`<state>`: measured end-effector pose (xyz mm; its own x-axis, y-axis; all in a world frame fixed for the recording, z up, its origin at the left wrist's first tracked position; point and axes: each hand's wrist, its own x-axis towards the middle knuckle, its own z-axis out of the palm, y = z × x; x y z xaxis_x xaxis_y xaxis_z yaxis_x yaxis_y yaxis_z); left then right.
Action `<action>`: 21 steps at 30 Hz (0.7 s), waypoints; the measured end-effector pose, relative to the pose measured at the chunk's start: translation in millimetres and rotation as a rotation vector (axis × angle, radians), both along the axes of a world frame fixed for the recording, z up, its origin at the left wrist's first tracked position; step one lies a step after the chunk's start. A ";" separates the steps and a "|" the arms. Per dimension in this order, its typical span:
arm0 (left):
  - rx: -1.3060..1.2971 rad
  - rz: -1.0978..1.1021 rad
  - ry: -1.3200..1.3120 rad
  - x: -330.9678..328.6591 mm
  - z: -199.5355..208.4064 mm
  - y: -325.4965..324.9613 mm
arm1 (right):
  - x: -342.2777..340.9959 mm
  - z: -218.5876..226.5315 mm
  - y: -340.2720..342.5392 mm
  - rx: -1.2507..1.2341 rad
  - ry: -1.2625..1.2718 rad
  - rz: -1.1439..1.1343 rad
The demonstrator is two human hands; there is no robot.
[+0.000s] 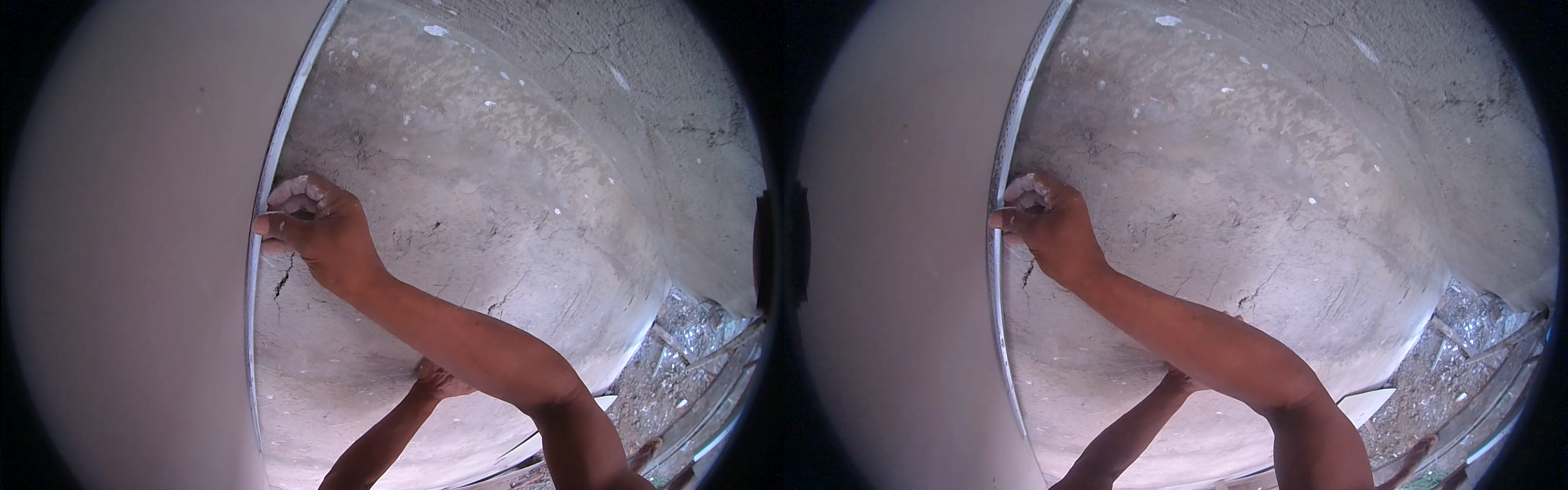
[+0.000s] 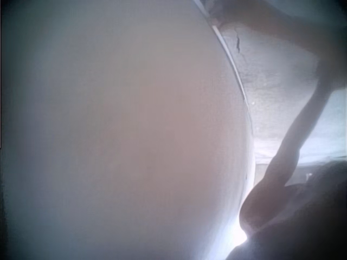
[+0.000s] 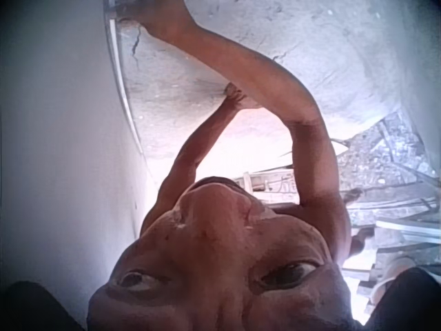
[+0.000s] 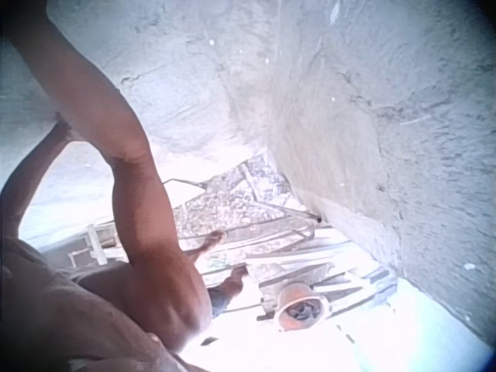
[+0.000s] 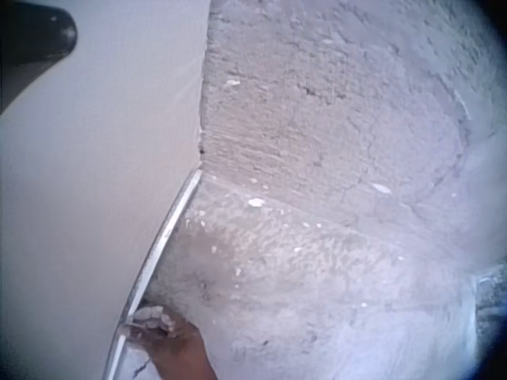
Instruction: The person positions a metal corner bead against the edge of a wall by hand and presses it into wet compound to secure it.
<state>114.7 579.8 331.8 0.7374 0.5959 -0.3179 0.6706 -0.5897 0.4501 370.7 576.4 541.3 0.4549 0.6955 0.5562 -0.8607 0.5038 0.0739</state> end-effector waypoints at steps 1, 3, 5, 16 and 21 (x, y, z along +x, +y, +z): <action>-0.079 0.058 -0.033 -3.5 -1.5 0.3 | 0.5 -0.5 2.8 0.022 0.002 0.011; -0.143 0.108 -0.045 -4.7 -1.6 0.3 | 2.5 -1.7 0.7 0.015 -0.008 0.041; -0.108 0.073 0.003 -4.2 0.3 0.2 | 11.7 -1.4 -12.5 -0.042 -0.034 0.078; 0.692 -0.500 0.542 20.2 23.4 -3.5 | 0.8 -9.1 -21.0 -0.226 -0.138 0.111; 0.934 -0.700 0.474 27.2 27.6 -3.8 | -22.3 -6.4 -17.4 -0.388 -0.161 -0.228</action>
